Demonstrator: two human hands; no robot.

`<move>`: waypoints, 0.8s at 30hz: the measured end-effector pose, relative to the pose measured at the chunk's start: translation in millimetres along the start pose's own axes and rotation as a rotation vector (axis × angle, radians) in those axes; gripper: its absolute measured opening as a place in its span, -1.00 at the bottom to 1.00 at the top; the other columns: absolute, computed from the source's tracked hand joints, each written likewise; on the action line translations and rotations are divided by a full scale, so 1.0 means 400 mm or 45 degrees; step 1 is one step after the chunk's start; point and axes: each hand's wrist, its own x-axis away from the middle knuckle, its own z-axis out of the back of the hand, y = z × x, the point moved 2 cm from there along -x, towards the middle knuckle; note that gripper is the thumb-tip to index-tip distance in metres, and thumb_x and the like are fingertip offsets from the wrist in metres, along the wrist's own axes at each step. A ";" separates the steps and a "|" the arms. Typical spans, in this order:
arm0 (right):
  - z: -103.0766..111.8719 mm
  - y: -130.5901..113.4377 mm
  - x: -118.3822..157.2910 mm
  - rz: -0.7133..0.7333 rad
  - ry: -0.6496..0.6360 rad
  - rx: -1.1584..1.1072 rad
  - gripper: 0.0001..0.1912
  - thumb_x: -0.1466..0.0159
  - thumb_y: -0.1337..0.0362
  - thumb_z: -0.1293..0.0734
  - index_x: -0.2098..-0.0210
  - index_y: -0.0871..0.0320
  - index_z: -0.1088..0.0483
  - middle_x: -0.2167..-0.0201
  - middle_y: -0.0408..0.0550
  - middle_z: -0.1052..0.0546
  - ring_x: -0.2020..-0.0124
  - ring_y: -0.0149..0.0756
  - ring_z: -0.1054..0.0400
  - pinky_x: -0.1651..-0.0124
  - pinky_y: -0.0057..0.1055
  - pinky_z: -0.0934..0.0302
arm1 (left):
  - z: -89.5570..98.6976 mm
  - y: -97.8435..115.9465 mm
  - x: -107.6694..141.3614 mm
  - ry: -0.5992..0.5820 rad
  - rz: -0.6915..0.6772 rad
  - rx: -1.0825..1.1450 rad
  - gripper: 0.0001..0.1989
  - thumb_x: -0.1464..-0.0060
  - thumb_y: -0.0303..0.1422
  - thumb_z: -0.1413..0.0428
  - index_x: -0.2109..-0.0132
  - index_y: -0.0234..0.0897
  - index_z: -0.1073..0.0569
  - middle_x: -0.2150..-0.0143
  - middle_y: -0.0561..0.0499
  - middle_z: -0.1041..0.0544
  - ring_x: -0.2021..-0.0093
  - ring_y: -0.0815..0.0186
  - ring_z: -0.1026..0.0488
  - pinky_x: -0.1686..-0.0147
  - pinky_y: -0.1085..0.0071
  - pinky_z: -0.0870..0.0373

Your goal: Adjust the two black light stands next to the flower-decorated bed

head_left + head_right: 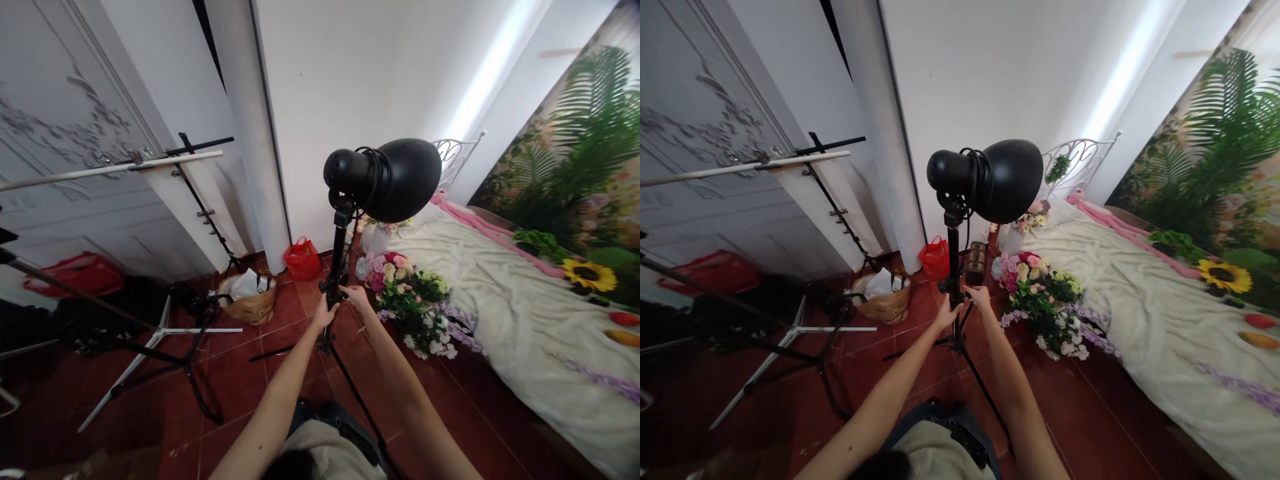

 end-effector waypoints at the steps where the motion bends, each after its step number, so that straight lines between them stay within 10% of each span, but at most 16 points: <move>1: 0.000 0.000 -0.001 -0.019 0.010 0.022 -0.63 -0.01 -0.01 -0.35 0.41 0.19 -0.34 0.65 -0.12 -0.44 0.63 -0.31 -0.35 0.55 -0.45 -0.21 | 0.000 0.002 0.000 0.001 0.003 0.006 -0.51 0.01 -0.31 -0.11 -0.08 -0.26 -0.18 -0.01 -0.11 -0.39 -0.02 0.21 -0.33 -0.06 0.17 -0.22; 7: 0.021 0.005 0.060 0.438 0.152 0.309 -0.65 -0.16 0.06 -0.22 0.19 0.19 -0.34 0.30 0.03 -0.50 0.38 -0.29 -0.40 0.25 -0.37 -0.27 | 0.004 0.008 0.001 -0.009 -0.012 -0.005 -0.51 -0.01 -0.29 -0.09 -0.08 -0.26 -0.16 0.00 -0.11 -0.39 -0.01 0.23 -0.34 -0.05 0.20 -0.24; 11: 0.052 -0.007 0.098 0.763 -0.105 0.603 -0.63 -0.15 0.24 -0.23 0.02 0.06 -0.30 0.16 -0.03 -0.47 0.20 -0.27 -0.37 0.14 -0.39 -0.22 | 0.006 0.007 0.002 -0.021 -0.014 -0.024 -0.54 -0.01 -0.27 -0.09 -0.06 -0.24 -0.18 0.03 -0.09 -0.40 0.00 0.23 -0.35 -0.04 0.21 -0.24; 24: 0.046 -0.078 -0.008 0.557 -0.278 0.642 -0.81 0.14 0.50 -0.37 0.54 0.13 -0.38 0.43 0.00 -0.53 0.22 -0.13 -0.40 0.15 -0.38 -0.21 | 0.007 0.029 0.009 0.025 0.017 -0.008 -0.52 0.00 -0.27 -0.10 -0.07 -0.26 -0.21 0.01 -0.10 -0.39 -0.05 0.19 -0.31 -0.08 0.14 -0.20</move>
